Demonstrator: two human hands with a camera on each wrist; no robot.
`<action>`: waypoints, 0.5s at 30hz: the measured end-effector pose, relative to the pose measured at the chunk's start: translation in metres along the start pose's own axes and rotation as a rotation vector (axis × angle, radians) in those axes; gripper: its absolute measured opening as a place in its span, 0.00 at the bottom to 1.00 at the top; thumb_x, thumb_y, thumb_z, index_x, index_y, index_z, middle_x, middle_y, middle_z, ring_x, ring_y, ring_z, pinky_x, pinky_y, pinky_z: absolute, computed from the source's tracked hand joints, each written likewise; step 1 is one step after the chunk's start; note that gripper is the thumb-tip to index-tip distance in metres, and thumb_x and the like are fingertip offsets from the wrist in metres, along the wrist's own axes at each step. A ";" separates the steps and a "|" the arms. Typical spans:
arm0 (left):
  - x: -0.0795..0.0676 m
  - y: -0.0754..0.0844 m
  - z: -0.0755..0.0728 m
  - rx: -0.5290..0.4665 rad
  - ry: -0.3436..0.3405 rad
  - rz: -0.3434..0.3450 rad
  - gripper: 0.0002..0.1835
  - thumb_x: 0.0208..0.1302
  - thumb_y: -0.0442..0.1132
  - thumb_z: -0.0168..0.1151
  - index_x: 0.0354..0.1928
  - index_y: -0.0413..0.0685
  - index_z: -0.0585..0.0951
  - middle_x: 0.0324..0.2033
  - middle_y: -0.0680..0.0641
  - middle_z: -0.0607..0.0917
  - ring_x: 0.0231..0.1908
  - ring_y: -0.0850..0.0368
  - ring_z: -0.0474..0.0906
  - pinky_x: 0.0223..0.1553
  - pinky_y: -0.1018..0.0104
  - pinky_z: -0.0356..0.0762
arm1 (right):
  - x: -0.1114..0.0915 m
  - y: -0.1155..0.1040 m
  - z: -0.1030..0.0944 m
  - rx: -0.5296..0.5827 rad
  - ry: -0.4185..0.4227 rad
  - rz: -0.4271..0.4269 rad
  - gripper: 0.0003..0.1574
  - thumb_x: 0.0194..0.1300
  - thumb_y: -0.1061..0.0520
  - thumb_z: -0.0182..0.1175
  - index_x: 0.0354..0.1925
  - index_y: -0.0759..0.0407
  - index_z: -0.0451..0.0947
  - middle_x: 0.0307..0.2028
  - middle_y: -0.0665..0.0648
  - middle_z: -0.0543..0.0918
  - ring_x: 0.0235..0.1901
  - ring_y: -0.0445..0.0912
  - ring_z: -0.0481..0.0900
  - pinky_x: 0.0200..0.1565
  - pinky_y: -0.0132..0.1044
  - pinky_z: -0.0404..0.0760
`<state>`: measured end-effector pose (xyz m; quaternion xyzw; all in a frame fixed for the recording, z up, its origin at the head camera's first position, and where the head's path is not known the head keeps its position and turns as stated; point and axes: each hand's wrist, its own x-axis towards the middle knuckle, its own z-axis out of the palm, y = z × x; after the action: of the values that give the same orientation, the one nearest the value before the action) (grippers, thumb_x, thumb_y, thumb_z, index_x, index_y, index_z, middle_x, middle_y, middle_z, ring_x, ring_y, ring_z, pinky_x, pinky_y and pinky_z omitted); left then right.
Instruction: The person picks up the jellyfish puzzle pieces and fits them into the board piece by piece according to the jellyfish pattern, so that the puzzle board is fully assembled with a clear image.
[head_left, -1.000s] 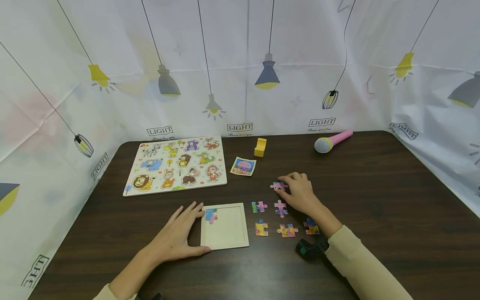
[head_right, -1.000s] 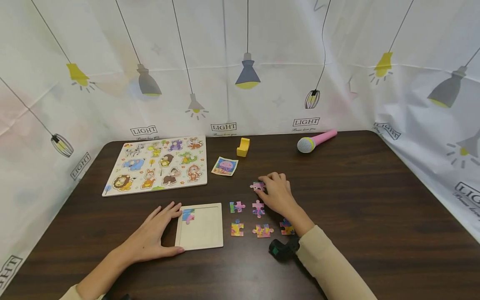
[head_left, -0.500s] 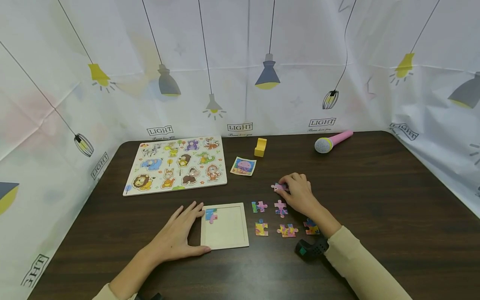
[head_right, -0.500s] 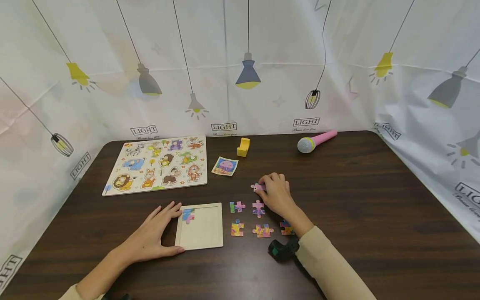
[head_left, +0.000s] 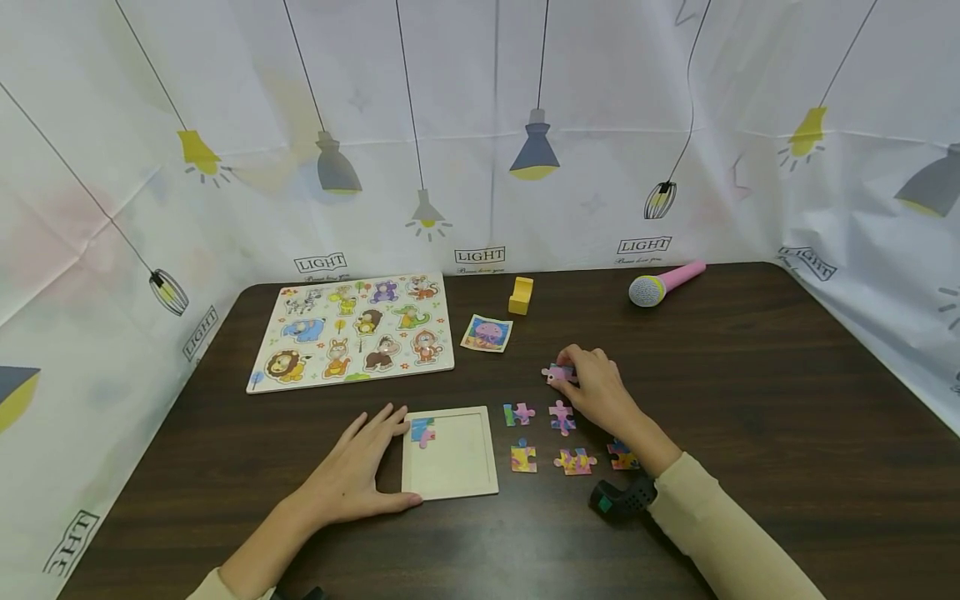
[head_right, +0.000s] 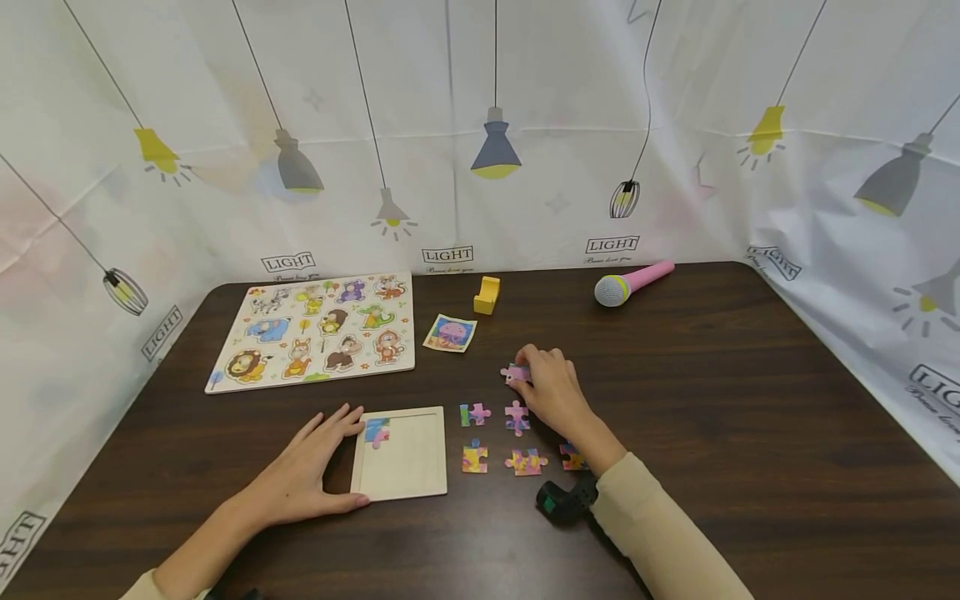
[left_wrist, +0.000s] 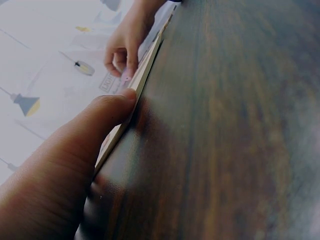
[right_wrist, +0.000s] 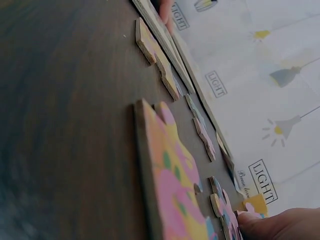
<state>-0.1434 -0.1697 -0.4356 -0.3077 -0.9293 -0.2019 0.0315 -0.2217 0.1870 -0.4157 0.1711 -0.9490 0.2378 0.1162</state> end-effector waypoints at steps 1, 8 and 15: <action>0.000 0.000 0.000 0.001 -0.001 -0.002 0.51 0.46 0.75 0.53 0.64 0.44 0.65 0.67 0.47 0.58 0.67 0.52 0.50 0.64 0.48 0.44 | 0.000 0.000 0.000 0.006 0.001 -0.003 0.16 0.57 0.56 0.65 0.42 0.62 0.74 0.39 0.59 0.81 0.36 0.53 0.71 0.39 0.50 0.67; 0.000 0.000 0.000 0.003 -0.002 -0.007 0.51 0.46 0.75 0.54 0.64 0.44 0.65 0.68 0.47 0.58 0.67 0.52 0.49 0.65 0.49 0.44 | 0.001 -0.001 0.001 0.024 0.034 -0.049 0.10 0.61 0.60 0.60 0.42 0.62 0.76 0.34 0.58 0.82 0.31 0.50 0.72 0.33 0.44 0.68; 0.000 0.000 -0.001 -0.002 0.001 0.000 0.51 0.46 0.74 0.55 0.64 0.44 0.65 0.67 0.47 0.58 0.68 0.51 0.49 0.64 0.48 0.44 | 0.001 -0.014 -0.002 0.113 0.008 -0.030 0.11 0.63 0.61 0.58 0.44 0.61 0.76 0.32 0.55 0.80 0.28 0.47 0.68 0.30 0.39 0.67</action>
<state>-0.1435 -0.1699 -0.4349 -0.3075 -0.9292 -0.2028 0.0317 -0.2168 0.1768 -0.4078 0.1905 -0.9310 0.2901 0.1136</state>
